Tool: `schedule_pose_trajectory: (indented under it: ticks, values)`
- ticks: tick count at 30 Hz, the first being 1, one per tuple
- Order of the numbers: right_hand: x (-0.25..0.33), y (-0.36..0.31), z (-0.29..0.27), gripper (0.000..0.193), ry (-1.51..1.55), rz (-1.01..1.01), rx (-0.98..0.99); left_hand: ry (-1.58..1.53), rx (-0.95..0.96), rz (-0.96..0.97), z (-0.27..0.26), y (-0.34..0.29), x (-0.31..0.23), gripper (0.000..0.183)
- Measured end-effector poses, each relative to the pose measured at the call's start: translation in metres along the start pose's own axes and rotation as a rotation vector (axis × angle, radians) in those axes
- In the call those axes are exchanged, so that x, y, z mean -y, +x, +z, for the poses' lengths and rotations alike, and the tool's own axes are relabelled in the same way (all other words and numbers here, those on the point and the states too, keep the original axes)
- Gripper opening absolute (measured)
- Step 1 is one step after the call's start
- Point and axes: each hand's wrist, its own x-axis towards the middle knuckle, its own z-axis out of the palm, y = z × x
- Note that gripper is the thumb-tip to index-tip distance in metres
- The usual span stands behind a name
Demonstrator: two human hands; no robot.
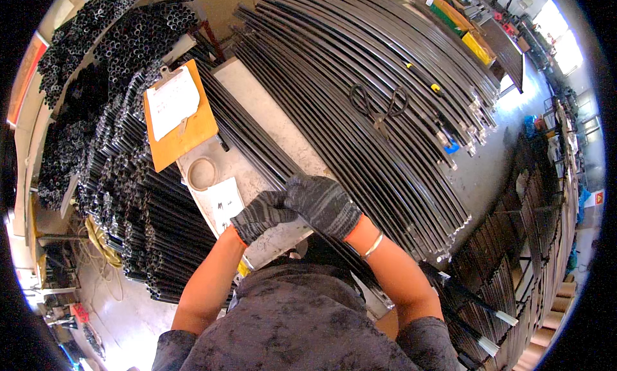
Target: The person uses scissors to cut a plastic tie from a bundle of metal rods, writes codes on square labels with a marker, and then attaches the labels to the ends of the rods with tape.
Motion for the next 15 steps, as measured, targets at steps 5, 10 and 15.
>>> schedule_pose_trajectory:
  ticks: [5,10,15]
  values:
    - [-0.016,0.016,-0.003,0.015,0.222,0.328,0.108,1.220,-0.338,0.404,0.007,0.019,0.015,0.025]
    - [-0.038,0.004,0.030,0.016,0.397,0.497,0.045,1.541,-0.421,0.512,0.009,0.021,0.018,0.015]
    - [-0.058,-0.030,0.046,0.038,0.706,0.699,-0.256,1.090,-0.382,0.514,-0.003,0.025,0.026,0.012]
